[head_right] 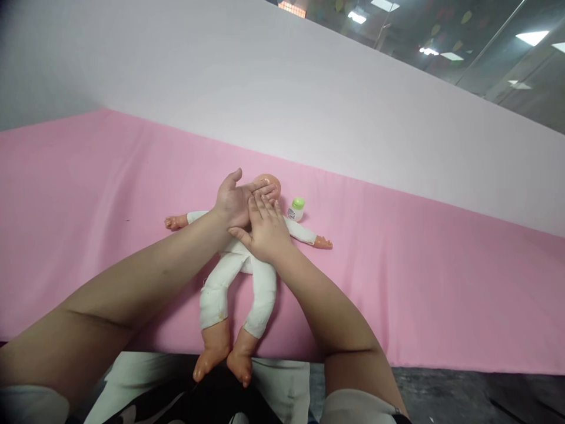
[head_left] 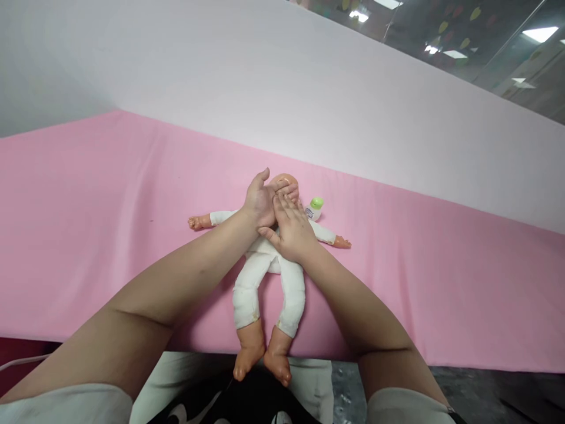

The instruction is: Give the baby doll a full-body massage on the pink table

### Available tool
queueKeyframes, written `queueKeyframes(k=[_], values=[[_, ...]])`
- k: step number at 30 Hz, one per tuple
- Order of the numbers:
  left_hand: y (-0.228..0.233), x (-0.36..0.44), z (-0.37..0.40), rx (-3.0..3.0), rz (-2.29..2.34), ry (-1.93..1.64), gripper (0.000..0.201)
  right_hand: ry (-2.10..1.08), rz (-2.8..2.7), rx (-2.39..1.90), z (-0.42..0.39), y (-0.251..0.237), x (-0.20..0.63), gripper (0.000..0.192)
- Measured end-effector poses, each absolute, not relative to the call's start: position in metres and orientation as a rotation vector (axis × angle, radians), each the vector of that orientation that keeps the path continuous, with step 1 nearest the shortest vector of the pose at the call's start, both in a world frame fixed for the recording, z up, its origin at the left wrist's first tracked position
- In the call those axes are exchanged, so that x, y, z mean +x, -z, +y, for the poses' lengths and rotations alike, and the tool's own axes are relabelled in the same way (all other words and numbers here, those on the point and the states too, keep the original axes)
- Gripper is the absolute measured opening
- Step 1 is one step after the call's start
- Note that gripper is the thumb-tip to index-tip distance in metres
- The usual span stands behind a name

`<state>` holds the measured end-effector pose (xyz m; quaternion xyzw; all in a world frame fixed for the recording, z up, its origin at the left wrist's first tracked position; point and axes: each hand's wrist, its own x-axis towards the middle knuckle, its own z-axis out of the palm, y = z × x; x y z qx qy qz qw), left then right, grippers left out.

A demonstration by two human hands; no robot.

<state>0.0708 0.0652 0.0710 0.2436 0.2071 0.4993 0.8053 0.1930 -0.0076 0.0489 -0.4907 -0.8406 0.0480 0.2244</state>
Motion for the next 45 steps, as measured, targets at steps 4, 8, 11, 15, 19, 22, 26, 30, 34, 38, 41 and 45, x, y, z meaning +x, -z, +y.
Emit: queueKeyframes(k=[4,8,11,15,19,22,26,30,34,38,41,45], values=[[-0.074,0.056,0.074,0.495,0.468,-1.171,0.07,-0.18,-2.371,-1.279,-0.017,-0.052,0.183,0.096],[-0.075,0.048,0.078,0.451,0.47,-1.2,0.073,-0.213,-2.408,-1.229,-0.03,-0.054,0.171,0.097],[-0.072,0.052,0.077,0.454,0.436,-1.183,0.074,-0.225,-2.398,-1.212,-0.037,-0.054,0.165,0.099],[-0.064,0.064,0.073,0.529,0.375,-1.059,0.075,-0.198,-2.35,-1.178,-0.035,-0.052,0.169,0.104],[-0.063,0.075,0.066,0.59,0.387,-0.975,0.074,-0.158,-2.337,-1.216,-0.018,-0.05,0.182,0.101],[-0.068,0.077,0.063,0.554,0.429,-0.962,0.066,-0.093,-2.323,-1.304,-0.006,-0.049,0.191,0.099],[-0.072,0.069,0.066,0.524,0.484,-1.051,0.059,-0.09,-2.316,-1.341,-0.005,-0.044,0.19,0.096],[-0.07,0.059,0.078,0.616,0.545,-1.164,0.05,-0.142,-2.338,-1.238,-0.013,-0.042,0.183,0.084],[-0.06,0.056,0.089,0.903,0.818,-1.22,0.021,-0.275,-2.335,-1.176,-0.011,-0.049,0.191,0.06],[-0.035,0.054,0.093,1.516,1.136,-1.274,0.027,-0.281,-2.317,-1.141,-0.006,-0.049,0.216,0.038],[-0.014,0.051,0.092,1.858,1.188,-1.175,0.025,-0.323,-2.295,-1.087,-0.011,-0.035,0.233,0.04],[0.002,0.045,0.09,1.937,1.204,-1.152,0.027,-0.365,-2.298,-0.983,-0.028,-0.013,0.236,0.048]])
